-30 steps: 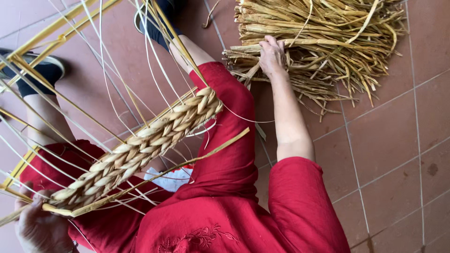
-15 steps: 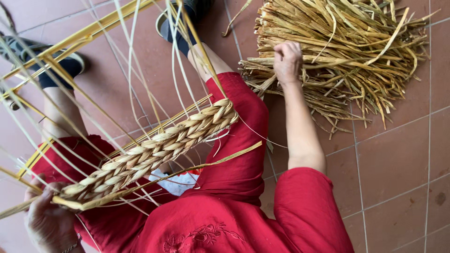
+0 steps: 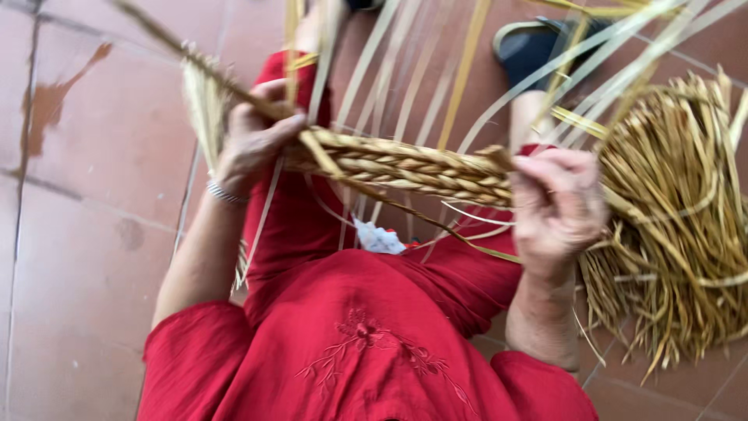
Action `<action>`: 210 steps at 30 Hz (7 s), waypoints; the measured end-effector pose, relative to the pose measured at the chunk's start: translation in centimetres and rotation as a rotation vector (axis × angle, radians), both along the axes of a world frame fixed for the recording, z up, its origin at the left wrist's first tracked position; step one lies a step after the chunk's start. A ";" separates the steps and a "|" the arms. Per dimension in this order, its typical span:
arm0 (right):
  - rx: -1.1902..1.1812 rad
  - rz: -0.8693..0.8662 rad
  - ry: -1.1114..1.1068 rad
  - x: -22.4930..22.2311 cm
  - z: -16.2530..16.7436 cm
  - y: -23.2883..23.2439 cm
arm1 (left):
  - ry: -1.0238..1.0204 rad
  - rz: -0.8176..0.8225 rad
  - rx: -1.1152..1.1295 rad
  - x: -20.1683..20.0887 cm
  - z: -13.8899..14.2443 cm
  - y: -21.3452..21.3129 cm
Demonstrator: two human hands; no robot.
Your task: The person sits on a tiled floor and weaves dried palm or grass strands around a bamboo frame, braiding the strands over and under the upright ribs to build up a woven panel. They pull each strand tight, add new strands from a pile beside them, and press the braid into place by hand.
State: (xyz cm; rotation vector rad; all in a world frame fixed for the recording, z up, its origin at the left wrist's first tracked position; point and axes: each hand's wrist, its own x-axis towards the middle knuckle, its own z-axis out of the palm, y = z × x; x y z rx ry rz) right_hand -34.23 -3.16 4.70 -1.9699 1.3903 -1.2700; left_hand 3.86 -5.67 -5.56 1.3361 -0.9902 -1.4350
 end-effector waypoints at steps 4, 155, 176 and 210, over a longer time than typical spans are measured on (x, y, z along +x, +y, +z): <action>0.053 0.214 0.011 10.6 0.2 -2.3 | 0.159 -0.032 0.032 1.1 -0.4 -0.8; 0.346 0.287 0.403 8.8 -2.7 -2.4 | -0.740 -0.270 -0.306 -1.6 -0.3 -5.1; 0.271 0.204 0.702 9.9 -2.4 -2.4 | -0.657 -0.551 -0.493 -2.1 -0.2 -4.7; -0.011 0.226 0.632 13.6 -6.5 -7.2 | -0.672 -0.364 -0.848 -2.2 0.5 -0.8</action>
